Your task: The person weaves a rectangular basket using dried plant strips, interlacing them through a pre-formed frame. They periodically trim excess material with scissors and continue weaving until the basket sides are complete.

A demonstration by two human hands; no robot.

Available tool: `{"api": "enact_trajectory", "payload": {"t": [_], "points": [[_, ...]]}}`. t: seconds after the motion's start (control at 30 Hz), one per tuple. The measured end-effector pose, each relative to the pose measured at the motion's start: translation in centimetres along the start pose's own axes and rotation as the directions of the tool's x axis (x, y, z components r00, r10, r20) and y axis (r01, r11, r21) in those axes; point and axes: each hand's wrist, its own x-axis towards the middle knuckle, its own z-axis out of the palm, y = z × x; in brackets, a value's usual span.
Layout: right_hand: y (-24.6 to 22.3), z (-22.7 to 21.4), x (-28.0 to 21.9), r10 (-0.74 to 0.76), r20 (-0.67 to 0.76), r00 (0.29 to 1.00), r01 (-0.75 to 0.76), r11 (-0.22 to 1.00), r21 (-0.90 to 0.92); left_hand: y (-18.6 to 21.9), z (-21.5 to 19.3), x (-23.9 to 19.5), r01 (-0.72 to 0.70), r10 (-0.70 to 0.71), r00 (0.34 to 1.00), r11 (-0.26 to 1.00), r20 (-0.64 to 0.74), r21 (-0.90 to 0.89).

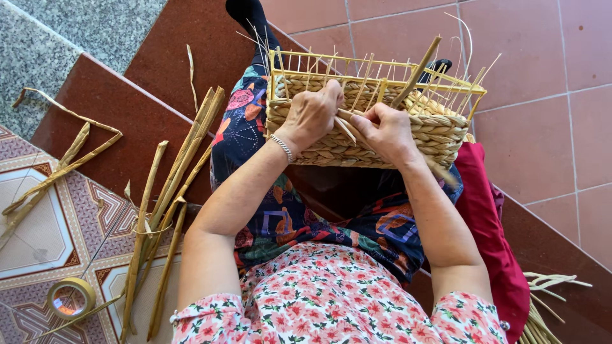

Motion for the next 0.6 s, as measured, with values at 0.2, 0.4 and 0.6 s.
{"api": "enact_trajectory", "payload": {"t": [0.2, 0.4, 0.6], "points": [[-2.0, -1.6, -1.7, -0.444, -0.300, 0.844, 0.351, 0.881, -0.316, 1.4, 0.6, 0.9, -0.026, 0.056, 0.969, 0.992, -0.242, 0.126], [-2.4, -1.1, -3.8, -0.342, -0.122, 0.932, 0.303, 0.917, -0.258, 1.5, 0.8, 1.3, -0.089, 0.106, 0.994, 0.943, -0.036, 0.320], [-0.8, -1.5, -2.0, -0.042, 0.022, 0.999, 0.038, 0.983, 0.180, 2.3, -0.7, 3.7, 0.176, -0.153, 0.932, 0.983, 0.329, -0.043]]}}
